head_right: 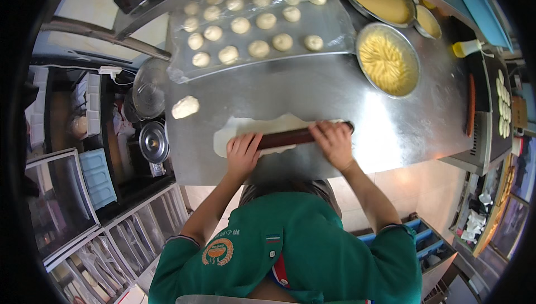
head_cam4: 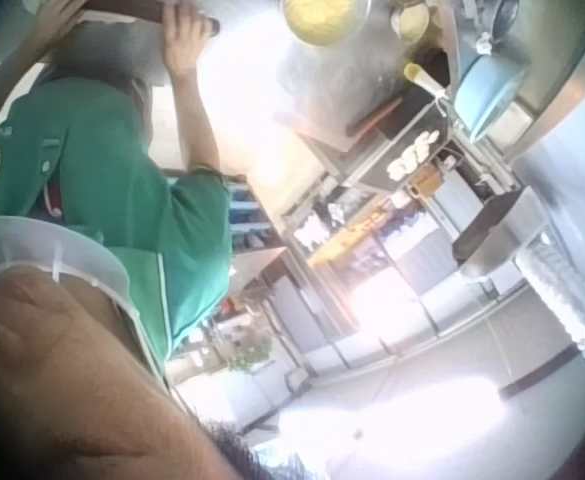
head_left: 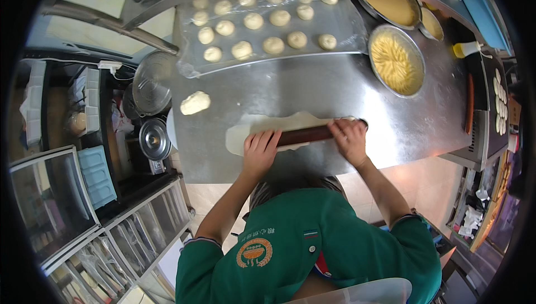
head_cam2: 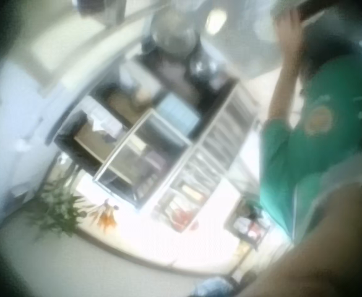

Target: The person rolls dough balls into thin sheets, spreads a yellow filling, folds and shapes them into rounds, then cooks them on a flat griddle. They flip the cakes with tongs and transfer finished pieces to a cooling rack.

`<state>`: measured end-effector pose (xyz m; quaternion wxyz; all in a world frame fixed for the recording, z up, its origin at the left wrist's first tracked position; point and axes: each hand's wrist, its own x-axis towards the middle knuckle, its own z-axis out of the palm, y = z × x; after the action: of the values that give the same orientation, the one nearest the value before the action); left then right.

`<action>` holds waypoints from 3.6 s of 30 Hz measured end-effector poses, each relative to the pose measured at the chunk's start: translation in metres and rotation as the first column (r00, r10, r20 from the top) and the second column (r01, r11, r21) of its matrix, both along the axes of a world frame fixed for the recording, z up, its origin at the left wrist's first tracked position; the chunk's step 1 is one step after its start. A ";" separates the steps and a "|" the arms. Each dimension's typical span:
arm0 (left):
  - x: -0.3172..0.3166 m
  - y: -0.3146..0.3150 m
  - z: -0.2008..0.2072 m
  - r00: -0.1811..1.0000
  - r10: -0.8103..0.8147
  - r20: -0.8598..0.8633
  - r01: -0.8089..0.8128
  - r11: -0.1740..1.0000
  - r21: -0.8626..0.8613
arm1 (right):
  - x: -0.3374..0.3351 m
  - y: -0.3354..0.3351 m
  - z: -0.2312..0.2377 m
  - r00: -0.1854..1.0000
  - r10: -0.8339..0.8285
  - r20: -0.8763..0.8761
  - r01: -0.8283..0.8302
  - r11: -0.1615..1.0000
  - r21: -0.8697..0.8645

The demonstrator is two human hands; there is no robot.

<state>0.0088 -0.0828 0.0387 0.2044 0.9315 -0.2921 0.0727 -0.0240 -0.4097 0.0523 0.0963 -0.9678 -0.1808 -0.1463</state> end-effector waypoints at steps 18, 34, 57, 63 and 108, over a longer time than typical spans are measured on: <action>0.132 -0.133 -0.001 0.995 0.101 -0.013 -0.099 0.987 0.126 | 0.109 -0.094 -0.012 0.893 -0.081 -0.444 0.087 0.996 -0.006; 0.082 -0.131 0.002 0.959 0.275 -0.067 -0.270 0.960 0.067 | 0.082 -0.078 -0.003 0.951 -0.223 -0.215 0.234 0.972 0.027; -0.046 0.001 -0.008 0.996 -0.083 -0.009 0.084 0.983 0.162 | -0.015 0.017 -0.010 0.876 0.266 -0.403 -0.362 0.914 -0.184; 0.029 -0.023 -0.014 0.996 0.031 -0.080 -0.025 0.997 0.076 | 0.040 0.013 -0.014 0.920 0.234 -0.313 -0.281 0.953 -0.115; 0.016 -0.069 -0.032 0.976 -0.205 -0.070 0.212 0.971 0.107 | 0.006 -0.052 -0.023 0.607 -0.345 -0.716 0.790 0.354 0.500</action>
<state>0.0251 -0.1515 0.0066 0.1661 0.9075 -0.3858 0.0067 -0.0183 -0.4615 0.0289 0.4918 -0.8179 0.2982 0.0177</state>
